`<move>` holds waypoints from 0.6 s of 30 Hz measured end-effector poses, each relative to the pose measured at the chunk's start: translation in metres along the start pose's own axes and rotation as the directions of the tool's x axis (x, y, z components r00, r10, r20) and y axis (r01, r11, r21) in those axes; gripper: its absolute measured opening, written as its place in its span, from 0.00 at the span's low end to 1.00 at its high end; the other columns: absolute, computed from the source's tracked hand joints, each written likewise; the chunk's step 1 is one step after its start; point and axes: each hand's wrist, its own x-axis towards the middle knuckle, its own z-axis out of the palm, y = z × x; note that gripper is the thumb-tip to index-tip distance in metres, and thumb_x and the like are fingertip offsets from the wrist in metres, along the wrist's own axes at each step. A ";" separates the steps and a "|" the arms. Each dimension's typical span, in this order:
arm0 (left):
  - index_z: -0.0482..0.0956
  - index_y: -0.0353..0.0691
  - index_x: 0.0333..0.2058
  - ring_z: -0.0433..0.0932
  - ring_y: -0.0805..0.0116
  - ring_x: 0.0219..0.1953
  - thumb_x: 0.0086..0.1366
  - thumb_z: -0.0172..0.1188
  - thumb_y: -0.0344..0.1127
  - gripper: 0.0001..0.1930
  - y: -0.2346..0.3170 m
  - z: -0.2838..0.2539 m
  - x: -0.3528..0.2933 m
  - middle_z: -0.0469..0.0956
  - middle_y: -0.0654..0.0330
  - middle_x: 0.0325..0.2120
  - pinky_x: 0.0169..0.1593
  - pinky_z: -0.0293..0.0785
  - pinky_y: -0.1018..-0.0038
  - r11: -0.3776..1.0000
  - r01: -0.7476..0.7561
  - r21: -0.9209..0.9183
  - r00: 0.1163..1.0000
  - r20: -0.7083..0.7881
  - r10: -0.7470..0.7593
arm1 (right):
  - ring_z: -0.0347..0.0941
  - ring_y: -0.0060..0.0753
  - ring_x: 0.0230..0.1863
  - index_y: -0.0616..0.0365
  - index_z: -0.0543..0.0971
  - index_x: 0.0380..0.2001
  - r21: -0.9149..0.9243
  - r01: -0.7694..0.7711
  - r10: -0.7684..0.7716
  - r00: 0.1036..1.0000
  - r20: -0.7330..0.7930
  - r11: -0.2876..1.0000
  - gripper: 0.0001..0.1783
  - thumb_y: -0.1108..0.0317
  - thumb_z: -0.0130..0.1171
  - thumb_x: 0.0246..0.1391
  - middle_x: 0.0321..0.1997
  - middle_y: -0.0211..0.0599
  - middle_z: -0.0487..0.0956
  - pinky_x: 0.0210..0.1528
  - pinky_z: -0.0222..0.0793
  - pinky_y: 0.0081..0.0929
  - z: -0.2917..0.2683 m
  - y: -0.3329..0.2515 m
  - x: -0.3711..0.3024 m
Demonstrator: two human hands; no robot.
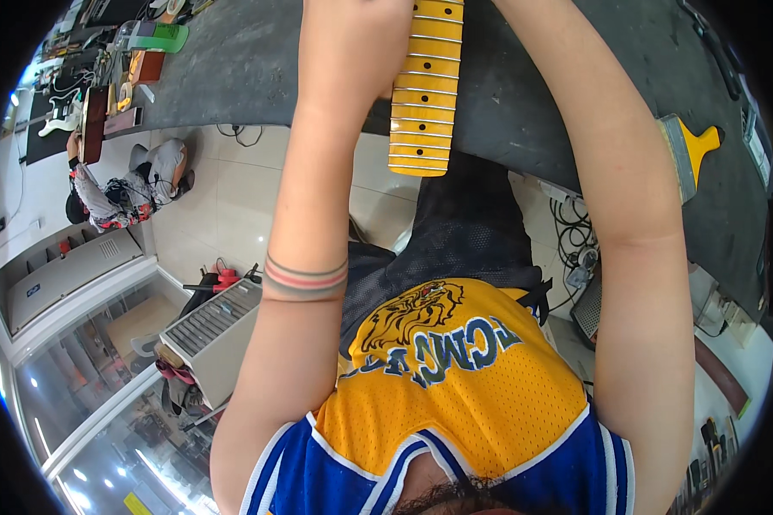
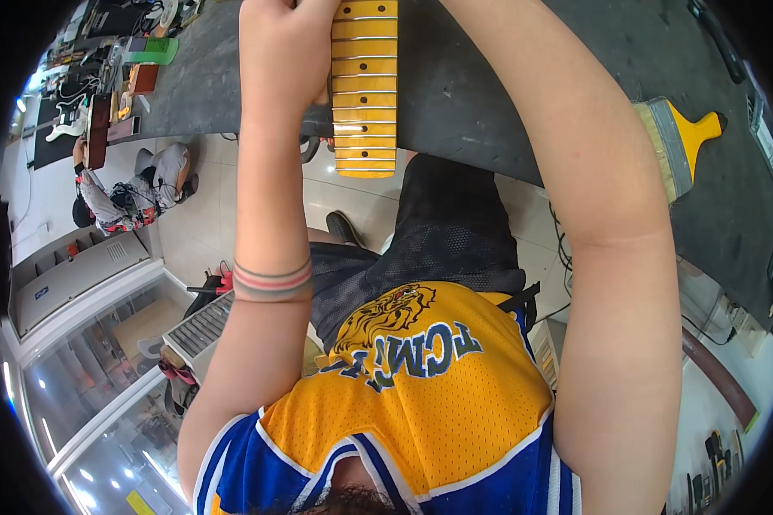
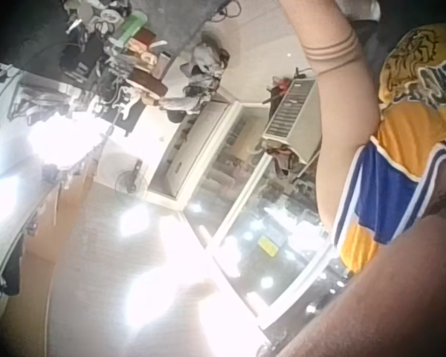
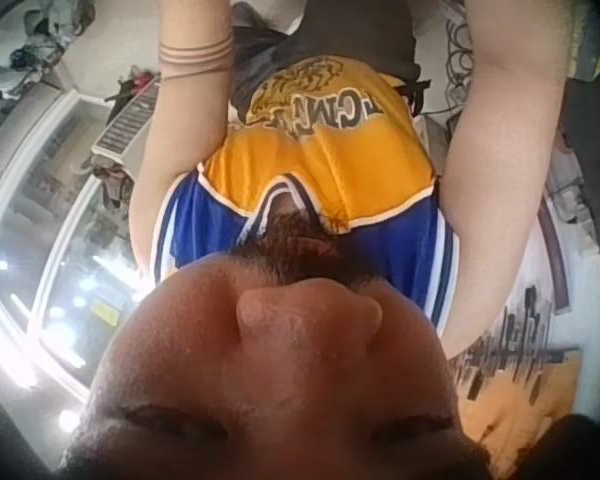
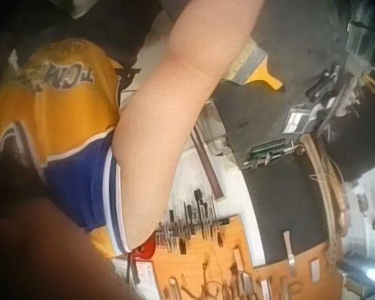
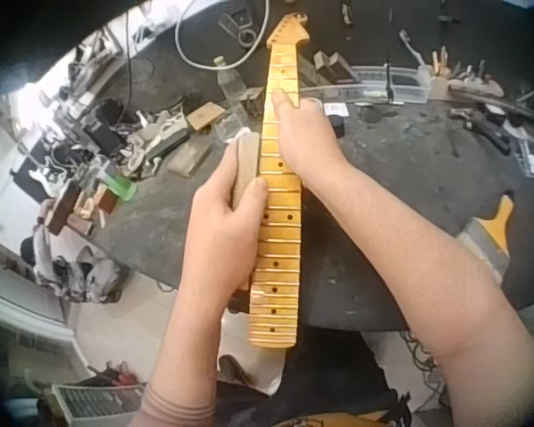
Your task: The person sands the frets and fretboard of a guitar neck using a sanding block, then wipes away dust with a brush and checks the surface by hand.
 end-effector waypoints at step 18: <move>0.64 0.25 0.75 0.81 0.55 0.63 0.75 0.59 0.30 0.33 -0.008 -0.017 -0.034 0.81 0.37 0.62 0.68 0.72 0.66 0.994 0.108 0.007 0.989 0.099 -0.108 | 0.84 0.64 0.47 0.72 0.85 0.46 0.526 -0.484 0.471 0.866 0.170 0.699 0.31 0.48 0.51 0.77 0.42 0.67 0.86 0.52 0.76 0.51 -0.018 -0.017 -0.001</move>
